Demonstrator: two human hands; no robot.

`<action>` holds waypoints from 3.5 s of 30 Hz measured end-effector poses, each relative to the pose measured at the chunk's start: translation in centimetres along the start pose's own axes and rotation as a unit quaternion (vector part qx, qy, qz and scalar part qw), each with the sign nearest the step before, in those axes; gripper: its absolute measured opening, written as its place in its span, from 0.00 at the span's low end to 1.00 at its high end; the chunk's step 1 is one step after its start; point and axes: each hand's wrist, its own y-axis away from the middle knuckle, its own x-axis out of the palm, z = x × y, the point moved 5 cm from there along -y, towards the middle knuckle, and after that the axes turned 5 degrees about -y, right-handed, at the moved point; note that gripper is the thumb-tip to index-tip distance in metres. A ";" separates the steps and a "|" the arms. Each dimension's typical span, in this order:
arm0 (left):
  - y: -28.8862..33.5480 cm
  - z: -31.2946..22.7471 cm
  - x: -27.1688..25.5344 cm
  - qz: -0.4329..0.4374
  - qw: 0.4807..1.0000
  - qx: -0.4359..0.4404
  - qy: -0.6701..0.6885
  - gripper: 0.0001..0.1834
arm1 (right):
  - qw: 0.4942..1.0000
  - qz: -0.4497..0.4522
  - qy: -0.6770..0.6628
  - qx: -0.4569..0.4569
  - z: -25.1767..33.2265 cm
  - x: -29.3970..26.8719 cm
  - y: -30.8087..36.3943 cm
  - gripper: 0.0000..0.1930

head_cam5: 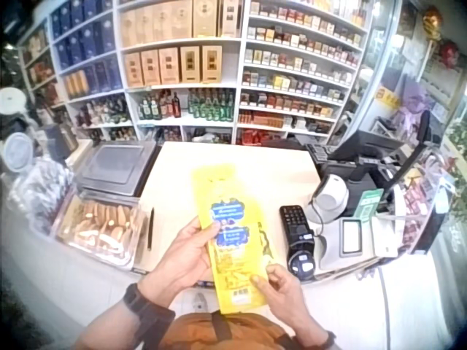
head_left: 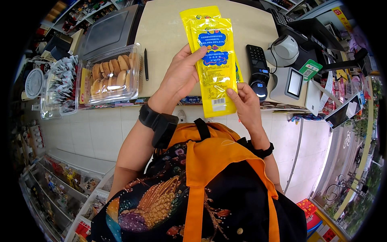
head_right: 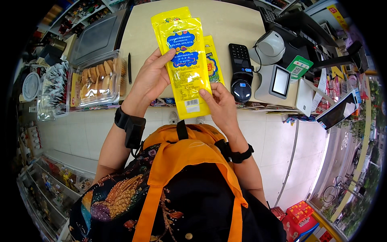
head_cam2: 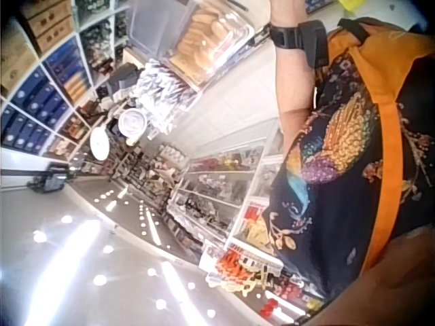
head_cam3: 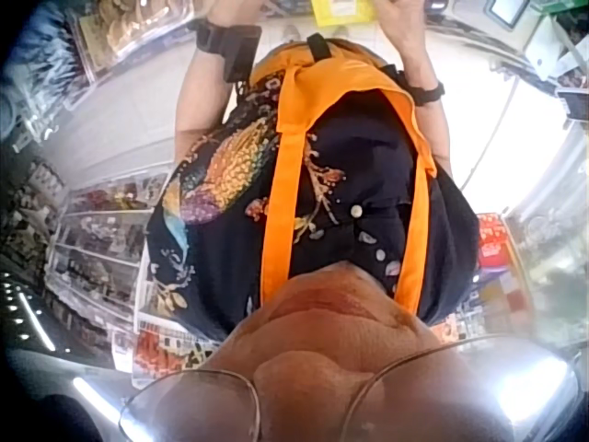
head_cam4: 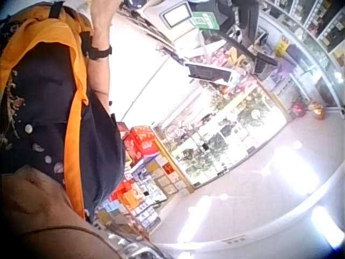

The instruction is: The person counts yellow snack packets on a checkout counter by picking them up and moving them one by one into a pile, and then holds up two packets to check the labels on the back.

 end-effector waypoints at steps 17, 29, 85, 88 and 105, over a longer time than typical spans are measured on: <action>1.0 0.6 2.0 0.077 0.994 -0.073 -0.021 0.20 | 0.994 -0.081 -0.040 -0.053 2.7 0.6 -0.4 0.19; 0.1 0.4 -0.8 0.051 0.996 -0.076 0.016 0.19 | 0.979 -0.170 -0.106 -0.041 2.7 -4.7 -0.2 0.11; -0.2 3.9 -6.6 -0.132 0.838 0.040 -0.528 0.18 | 0.865 -0.119 0.460 -0.161 0.7 2.5 -1.6 0.16; -0.4 3.8 -4.4 -0.100 0.890 -0.017 -0.445 0.24 | 0.861 -0.030 0.449 -0.239 0.5 4.9 -0.8 0.16; -0.1 0.6 -4.7 -0.068 0.983 0.052 -0.160 0.16 | 0.994 -0.011 0.104 -0.010 1.1 -0.1 0.3 0.29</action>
